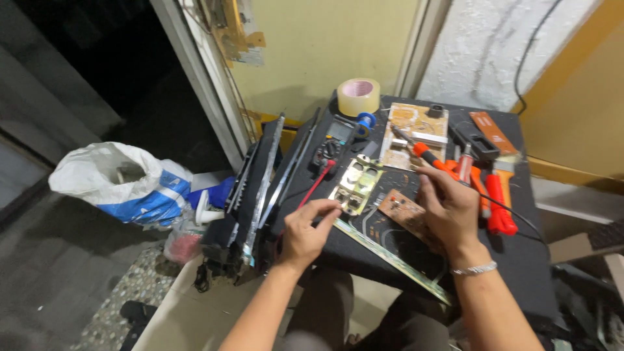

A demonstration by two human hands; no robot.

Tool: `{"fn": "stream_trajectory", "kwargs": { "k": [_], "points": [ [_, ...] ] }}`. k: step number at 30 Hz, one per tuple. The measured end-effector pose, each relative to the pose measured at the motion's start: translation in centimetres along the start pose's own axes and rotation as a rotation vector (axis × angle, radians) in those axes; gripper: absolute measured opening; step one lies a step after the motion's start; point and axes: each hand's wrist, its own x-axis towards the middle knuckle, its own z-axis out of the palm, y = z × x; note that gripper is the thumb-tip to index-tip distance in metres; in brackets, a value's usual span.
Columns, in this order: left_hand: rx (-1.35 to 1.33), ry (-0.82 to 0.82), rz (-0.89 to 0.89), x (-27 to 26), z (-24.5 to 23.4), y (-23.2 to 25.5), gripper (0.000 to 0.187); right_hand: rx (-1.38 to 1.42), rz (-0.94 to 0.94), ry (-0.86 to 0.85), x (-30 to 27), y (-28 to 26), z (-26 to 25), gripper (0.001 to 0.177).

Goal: Soldering components onto a circuit board and testing the circuitry with a multimeter.

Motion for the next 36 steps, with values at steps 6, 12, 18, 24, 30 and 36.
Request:
{"fn": "stream_trajectory", "kwargs": {
  "k": [6,12,18,24,30,36],
  "points": [
    [0.126,-0.034,0.066,0.5,1.3,1.5,0.015,0.046,-0.089,0.104,0.6,-1.4,-0.1,0.018],
    [0.437,-0.139,0.301,-1.8,2.3,2.6,0.015,0.373,0.103,0.275,-0.9,-8.0,-5.4,0.018],
    [0.474,0.051,0.227,-5.6,1.4,5.8,0.026,-0.302,0.006,0.377,-4.9,-2.8,-11.4,0.012],
    [0.508,-0.361,-0.115,-17.8,0.1,4.5,0.021,-0.365,0.105,0.141,-7.5,0.7,-11.9,0.022],
    [1.208,-0.847,-0.310,-28.9,0.0,1.9,0.062,-0.428,0.395,0.035,-7.1,1.6,-11.2,0.037],
    [1.089,-0.963,-0.153,-32.4,1.0,-0.3,0.022,-0.449,0.280,0.129,-7.7,2.1,-11.4,0.023]
  ]
}}
